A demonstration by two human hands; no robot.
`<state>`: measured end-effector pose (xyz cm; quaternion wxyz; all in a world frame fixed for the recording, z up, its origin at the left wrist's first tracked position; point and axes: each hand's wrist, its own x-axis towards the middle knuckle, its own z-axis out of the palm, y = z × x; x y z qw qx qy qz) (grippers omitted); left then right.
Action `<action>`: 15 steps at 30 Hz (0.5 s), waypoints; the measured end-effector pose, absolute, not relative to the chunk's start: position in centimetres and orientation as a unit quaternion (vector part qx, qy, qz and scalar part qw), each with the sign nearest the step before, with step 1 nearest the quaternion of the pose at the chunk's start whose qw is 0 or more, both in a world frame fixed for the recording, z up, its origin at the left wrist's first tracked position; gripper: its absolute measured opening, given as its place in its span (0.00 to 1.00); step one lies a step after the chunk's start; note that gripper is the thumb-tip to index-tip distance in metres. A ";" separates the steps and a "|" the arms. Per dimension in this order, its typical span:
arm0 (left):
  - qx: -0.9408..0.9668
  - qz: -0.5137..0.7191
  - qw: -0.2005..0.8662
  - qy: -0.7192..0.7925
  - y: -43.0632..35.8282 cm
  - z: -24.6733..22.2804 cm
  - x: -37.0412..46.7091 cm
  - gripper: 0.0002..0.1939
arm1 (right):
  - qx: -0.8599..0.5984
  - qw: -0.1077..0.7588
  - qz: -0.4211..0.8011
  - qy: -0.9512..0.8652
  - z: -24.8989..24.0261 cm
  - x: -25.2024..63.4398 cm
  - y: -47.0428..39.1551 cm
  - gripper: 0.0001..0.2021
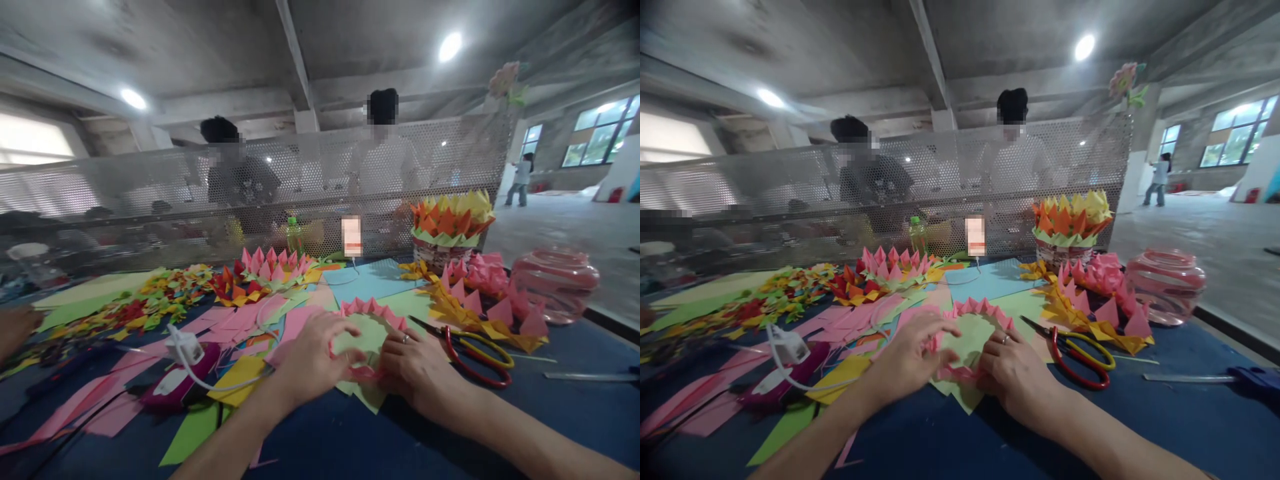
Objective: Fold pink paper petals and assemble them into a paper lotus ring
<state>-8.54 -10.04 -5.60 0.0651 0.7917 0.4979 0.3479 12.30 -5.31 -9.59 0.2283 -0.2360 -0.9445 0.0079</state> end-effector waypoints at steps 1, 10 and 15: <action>0.773 0.372 0.060 0.510 -9.8 -5.2 -9.2 0.09 | -0.238 0.228 0.015 -0.944 -9.4 12.4 -5.5 0.09; 0.688 0.384 0.078 0.611 -8.0 -5.8 -12.2 0.13 | -0.258 0.204 0.045 -0.943 -8.4 12.8 -5.9 0.17; 0.680 0.349 0.075 0.641 -7.9 -6.1 -12.3 0.15 | -0.245 0.193 0.054 -0.949 -7.7 12.9 -6.5 0.18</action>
